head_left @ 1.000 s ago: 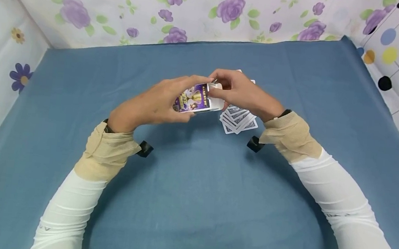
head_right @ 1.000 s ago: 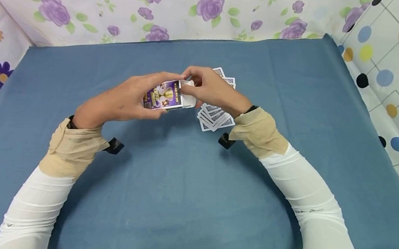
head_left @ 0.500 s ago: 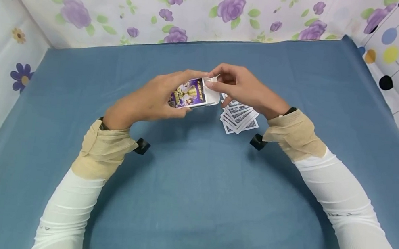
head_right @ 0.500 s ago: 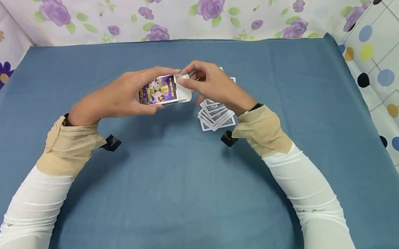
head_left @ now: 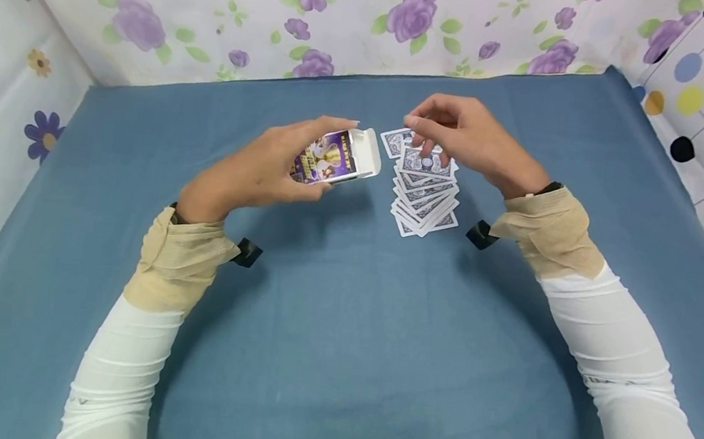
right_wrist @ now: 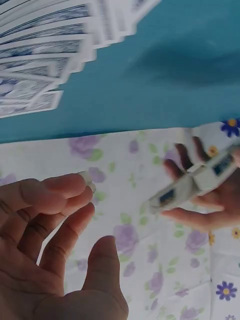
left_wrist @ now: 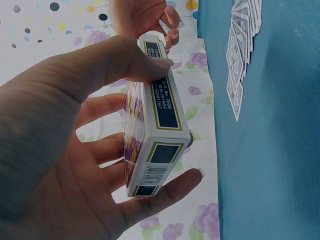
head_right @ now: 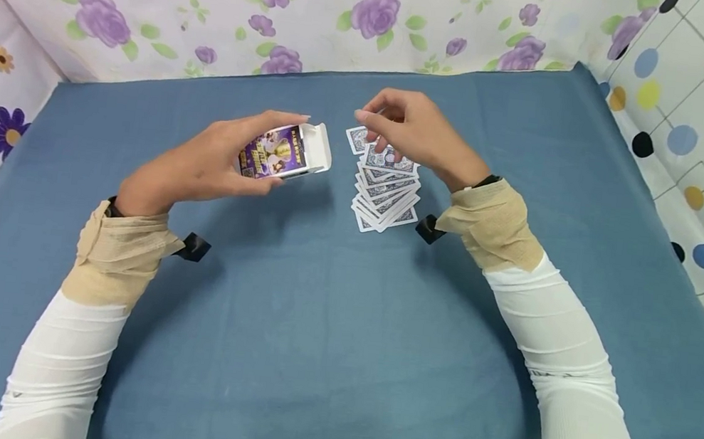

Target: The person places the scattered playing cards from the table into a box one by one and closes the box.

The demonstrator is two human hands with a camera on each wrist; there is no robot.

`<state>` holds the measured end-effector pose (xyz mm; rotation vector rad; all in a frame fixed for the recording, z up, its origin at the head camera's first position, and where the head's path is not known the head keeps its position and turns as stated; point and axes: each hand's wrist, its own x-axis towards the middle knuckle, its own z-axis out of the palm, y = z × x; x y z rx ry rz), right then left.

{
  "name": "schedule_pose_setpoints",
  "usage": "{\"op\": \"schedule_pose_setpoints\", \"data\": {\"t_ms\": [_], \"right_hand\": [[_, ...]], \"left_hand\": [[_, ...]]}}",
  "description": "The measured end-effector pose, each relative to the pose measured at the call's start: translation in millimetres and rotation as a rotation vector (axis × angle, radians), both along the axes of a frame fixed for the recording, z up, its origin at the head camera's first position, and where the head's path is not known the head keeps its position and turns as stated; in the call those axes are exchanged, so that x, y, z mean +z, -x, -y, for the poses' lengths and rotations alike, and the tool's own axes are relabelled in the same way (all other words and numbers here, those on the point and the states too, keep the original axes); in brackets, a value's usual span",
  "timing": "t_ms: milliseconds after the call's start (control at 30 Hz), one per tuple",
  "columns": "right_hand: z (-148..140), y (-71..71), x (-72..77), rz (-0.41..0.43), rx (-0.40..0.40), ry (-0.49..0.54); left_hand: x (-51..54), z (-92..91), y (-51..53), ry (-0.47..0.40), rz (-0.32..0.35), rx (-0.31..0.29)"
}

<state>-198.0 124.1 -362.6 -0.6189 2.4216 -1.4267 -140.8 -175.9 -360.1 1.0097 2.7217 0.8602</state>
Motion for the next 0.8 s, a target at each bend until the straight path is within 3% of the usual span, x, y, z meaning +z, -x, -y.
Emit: {"op": "schedule_pose_setpoints", "data": {"t_ms": [167,400,500,800], "right_hand": [[-11.1,11.4,-3.8,-0.042,-0.051,-0.138],[-27.8,32.2,-27.4,0.047,-0.024,-0.432],[-31.7,36.3,-35.4,0.083,-0.026,-0.47],[-38.5,43.3,-46.8,0.141,-0.073,-0.461]], "left_hand": [[1.5,-1.1,0.8,0.005,0.008,-0.003],[-1.7,-0.8,0.4,0.022,0.008,-0.006],[-2.7,-0.8,0.1,0.011,0.006,-0.01],[-1.8,-1.5,1.1,0.004,0.01,-0.014]]}}
